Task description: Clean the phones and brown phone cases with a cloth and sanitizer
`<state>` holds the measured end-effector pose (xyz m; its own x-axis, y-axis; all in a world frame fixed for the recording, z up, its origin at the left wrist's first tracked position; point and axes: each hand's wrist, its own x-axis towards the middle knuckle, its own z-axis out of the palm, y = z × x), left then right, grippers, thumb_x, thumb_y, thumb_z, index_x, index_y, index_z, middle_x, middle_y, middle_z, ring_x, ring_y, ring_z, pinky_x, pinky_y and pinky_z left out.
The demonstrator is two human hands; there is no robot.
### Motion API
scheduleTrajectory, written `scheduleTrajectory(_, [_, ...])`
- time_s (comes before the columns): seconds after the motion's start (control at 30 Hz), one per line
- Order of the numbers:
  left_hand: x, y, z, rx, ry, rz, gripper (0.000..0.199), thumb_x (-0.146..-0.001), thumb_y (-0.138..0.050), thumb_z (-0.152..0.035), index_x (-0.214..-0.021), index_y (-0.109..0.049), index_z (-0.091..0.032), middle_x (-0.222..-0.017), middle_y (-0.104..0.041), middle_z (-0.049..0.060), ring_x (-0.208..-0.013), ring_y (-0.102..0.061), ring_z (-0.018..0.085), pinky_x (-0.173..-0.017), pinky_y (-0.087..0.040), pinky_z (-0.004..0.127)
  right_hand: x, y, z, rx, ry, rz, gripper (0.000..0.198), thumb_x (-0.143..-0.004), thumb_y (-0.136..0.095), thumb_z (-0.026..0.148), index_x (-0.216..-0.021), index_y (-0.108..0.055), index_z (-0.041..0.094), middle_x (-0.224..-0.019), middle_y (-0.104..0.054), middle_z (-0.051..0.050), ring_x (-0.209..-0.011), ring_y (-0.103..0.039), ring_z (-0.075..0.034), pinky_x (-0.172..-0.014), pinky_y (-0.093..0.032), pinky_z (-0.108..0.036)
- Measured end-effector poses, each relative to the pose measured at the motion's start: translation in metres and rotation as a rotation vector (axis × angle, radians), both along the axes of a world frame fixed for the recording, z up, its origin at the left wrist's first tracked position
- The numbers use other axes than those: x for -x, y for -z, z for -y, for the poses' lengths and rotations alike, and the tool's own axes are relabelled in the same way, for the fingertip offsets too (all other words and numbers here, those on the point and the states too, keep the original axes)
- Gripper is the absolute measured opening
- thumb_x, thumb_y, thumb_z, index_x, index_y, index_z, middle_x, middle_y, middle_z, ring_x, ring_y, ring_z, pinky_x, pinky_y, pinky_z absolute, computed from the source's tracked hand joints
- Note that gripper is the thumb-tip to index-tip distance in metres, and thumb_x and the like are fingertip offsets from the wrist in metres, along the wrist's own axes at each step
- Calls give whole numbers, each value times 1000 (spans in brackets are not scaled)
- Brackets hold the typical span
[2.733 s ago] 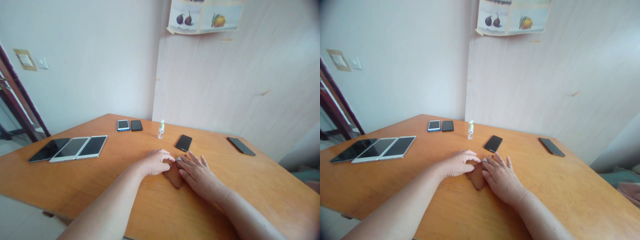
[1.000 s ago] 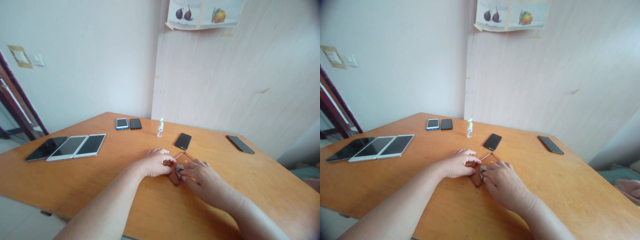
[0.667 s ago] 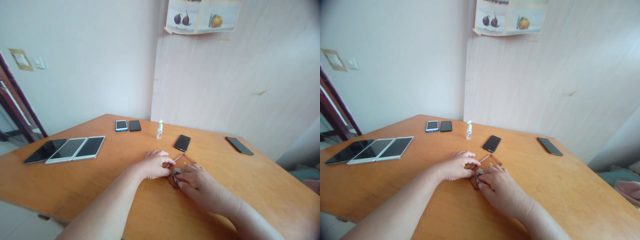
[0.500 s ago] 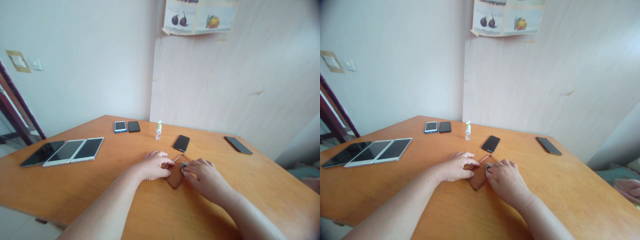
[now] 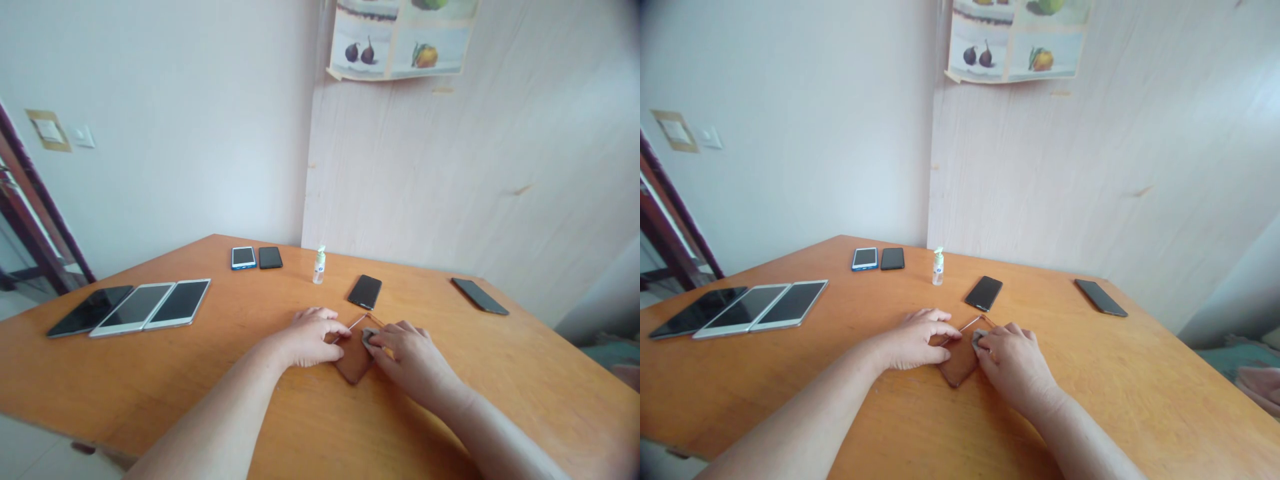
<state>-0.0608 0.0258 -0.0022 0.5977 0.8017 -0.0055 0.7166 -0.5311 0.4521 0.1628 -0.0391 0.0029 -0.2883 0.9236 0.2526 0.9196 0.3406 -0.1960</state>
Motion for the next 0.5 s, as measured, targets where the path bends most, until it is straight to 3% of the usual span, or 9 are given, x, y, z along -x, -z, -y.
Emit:
scheduleTrajectory(0.1, [0,0,-1,-3,6,-5,46,-74,-68,-44,-121,-65,-45,-147,-45,0,-136,-38,32,-112,-27,48,-10,3,-8,20,83,-189,18,-87,-53,29,-80,-70,25,-84,-72,-3,-89,-61,-23,-80,-41,-36])
scheduleTrajectory(0.2, [0,1,-1,-10,17,-8,46,-75,-67,-43,-120,-65,-45,-146,-45,0,-135,-39,32,-112,-28,48,-8,8,-12,162,62,-547,17,-86,-50,28,-81,-65,22,-80,-71,-1,-78,-63,-19,-73,-45,-31])
scheduleTrajectory(0.27, [0,1,-1,-14,21,-3,45,-75,-67,-44,-120,-65,-45,-146,-45,0,-135,-39,32,-112,-29,48,-4,12,-15,213,78,-673,13,-84,-49,26,-84,-61,22,-76,-70,0,-73,-63,-17,-68,-45,-28])
scheduleTrajectory(0.5, [0,2,0,-31,26,16,45,-74,-67,-43,-119,-66,-43,-145,-47,0,-133,-41,33,-111,-31,46,-6,22,-24,65,211,-325,11,-80,-52,20,-83,-62,23,-78,-66,0,-73,-61,-17,-66,-39,-26])
